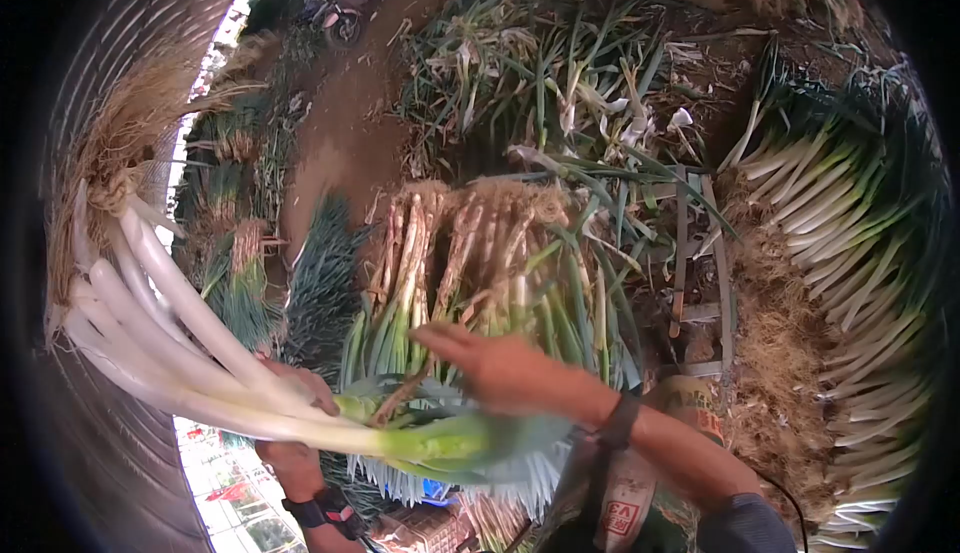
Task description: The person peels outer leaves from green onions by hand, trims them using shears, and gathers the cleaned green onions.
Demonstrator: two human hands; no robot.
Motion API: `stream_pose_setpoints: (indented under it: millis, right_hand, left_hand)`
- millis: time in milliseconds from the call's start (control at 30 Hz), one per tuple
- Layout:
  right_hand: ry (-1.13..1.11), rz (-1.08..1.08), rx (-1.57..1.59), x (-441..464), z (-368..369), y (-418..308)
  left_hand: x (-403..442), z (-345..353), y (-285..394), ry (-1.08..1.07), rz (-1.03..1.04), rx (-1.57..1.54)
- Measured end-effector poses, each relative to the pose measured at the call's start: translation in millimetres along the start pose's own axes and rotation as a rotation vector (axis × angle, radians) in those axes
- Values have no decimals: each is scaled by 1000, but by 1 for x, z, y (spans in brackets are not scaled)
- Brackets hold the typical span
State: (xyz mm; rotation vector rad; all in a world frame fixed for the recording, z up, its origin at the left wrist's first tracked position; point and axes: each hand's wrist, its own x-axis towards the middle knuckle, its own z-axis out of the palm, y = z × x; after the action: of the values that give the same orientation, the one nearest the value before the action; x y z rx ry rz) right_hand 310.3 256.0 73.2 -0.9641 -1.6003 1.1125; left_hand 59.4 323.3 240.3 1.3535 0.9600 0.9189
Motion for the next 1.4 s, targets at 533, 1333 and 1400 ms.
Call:
stream_pose_setpoints:
  millis: [533, 1333, 1400]
  right_hand:
    - [286, 576, -904, -53, -104, 157]
    - [-105, 428, -672, -59, 4, 159]
    - [161, 173, -921, -39, -31, 137]
  left_hand:
    - [28, -8, 35, -822, 104, -90]
    - [34, -3, 51, -1144, 50, -272]
    - [30, -7, 48, -1131, 70, -274]
